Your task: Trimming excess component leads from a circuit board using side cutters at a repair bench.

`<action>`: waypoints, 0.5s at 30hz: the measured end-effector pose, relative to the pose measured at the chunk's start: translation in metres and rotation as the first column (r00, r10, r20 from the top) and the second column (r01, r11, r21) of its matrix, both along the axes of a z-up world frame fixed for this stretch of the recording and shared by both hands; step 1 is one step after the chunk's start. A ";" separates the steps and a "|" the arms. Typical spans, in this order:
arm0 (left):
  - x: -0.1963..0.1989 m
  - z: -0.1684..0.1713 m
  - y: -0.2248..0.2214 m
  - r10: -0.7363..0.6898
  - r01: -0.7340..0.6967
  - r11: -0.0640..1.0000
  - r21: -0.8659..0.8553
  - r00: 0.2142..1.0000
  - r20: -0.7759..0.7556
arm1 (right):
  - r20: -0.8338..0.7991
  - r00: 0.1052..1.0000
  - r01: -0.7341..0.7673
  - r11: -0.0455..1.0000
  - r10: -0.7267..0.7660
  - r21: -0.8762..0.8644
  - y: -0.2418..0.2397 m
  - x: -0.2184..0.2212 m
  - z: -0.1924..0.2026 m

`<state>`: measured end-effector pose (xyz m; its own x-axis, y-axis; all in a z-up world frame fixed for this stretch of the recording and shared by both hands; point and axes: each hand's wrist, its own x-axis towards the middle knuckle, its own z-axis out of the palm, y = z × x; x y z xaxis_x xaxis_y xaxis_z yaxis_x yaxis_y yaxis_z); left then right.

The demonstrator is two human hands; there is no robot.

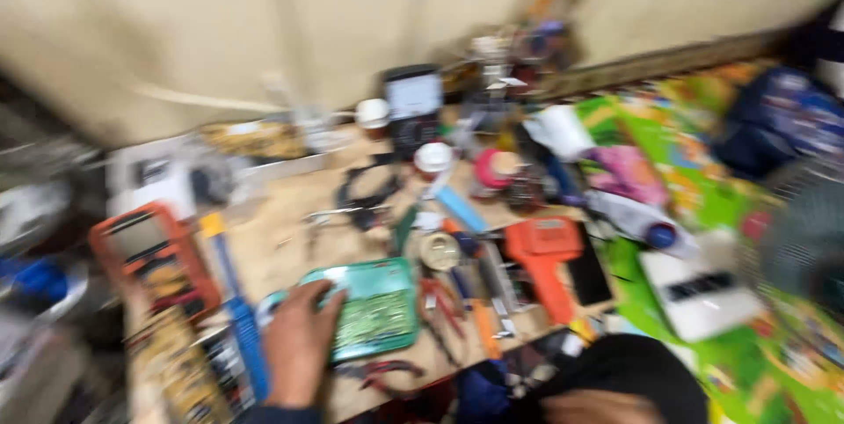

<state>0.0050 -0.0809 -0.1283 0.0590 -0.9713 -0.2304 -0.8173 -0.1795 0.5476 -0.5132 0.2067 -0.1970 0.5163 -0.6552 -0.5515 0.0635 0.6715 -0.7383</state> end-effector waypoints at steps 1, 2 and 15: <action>-0.004 0.005 0.000 -0.041 0.041 0.999 -0.003 0.999 -0.019 | -0.019 0.999 0.041 0.999 -0.041 -0.003 -0.020 0.017 0.077; -0.007 0.009 -0.001 -0.001 0.001 1.000 0.022 1.000 -0.003 | -0.780 0.527 0.363 0.919 -0.338 -0.153 -0.017 0.042 0.162; 0.001 -0.025 -0.010 0.087 -0.091 0.996 0.025 0.988 0.127 | -0.833 -0.325 0.639 0.546 -0.448 -0.542 0.013 -0.089 0.009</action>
